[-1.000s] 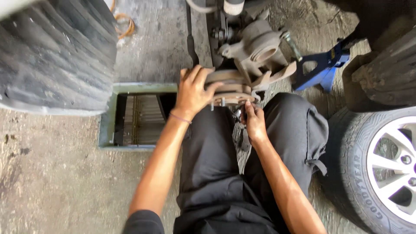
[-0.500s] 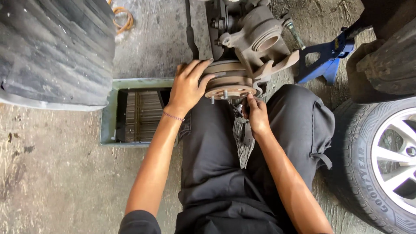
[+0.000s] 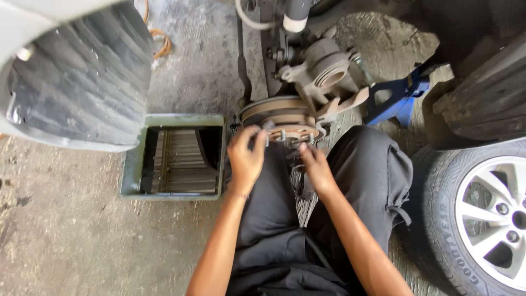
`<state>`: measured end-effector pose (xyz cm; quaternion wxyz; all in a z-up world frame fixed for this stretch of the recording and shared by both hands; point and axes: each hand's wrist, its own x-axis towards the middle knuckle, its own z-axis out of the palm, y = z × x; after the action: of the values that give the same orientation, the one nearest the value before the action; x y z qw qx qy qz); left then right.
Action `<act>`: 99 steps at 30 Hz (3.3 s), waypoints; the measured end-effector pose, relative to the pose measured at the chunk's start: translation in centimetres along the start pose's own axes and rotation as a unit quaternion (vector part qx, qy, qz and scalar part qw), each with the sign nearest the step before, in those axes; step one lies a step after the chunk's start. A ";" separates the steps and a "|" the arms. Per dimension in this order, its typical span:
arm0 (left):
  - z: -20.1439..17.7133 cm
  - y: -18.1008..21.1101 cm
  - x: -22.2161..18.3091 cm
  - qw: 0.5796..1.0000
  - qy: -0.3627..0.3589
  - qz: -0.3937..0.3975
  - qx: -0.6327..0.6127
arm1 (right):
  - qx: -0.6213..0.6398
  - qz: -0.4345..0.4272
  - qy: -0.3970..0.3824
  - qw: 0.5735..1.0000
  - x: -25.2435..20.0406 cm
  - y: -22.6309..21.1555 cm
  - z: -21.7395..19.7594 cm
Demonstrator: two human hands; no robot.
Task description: The recorder is replacing the brake pads on a vehicle, manipulating the caliper and lug bolts.
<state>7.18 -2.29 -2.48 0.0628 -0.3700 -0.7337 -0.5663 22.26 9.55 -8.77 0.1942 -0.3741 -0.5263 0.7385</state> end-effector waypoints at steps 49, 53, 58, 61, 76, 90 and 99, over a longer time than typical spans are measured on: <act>2.4 -1.6 10.4 0.972 -0.184 0.028 0.143 | -0.239 -0.462 0.083 0.850 15.9 -3.0 -13.5; 2.0 -2.2 12.7 0.917 -0.379 -0.046 0.112 | -0.126 -0.357 0.123 0.917 11.1 -0.7 -12.3; 3.8 -4.0 12.9 0.919 -0.384 0.023 0.084 | -0.106 -0.296 0.151 0.937 7.8 0.9 -10.8; 3.9 -5.2 12.0 0.908 -0.396 -0.016 0.133 | -0.182 -0.418 0.093 0.885 6.5 1.3 -9.6; 4.4 -7.6 12.7 0.913 -0.369 0.140 0.100 | -0.217 -0.496 0.190 0.819 9.3 4.0 -7.6; 3.1 -7.1 11.2 0.951 -0.257 0.138 -0.106 | -0.297 -0.525 0.222 0.766 5.9 4.1 -11.1; 1.0 -2.9 6.5 0.921 -0.136 0.363 0.043 | -0.213 -0.514 0.091 0.826 -0.4 -1.6 -3.4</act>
<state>1.03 1.42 -1.74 0.1796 -0.6812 -0.5745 -0.4167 24.94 12.06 -7.73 0.5080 -0.1471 -0.7666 0.3642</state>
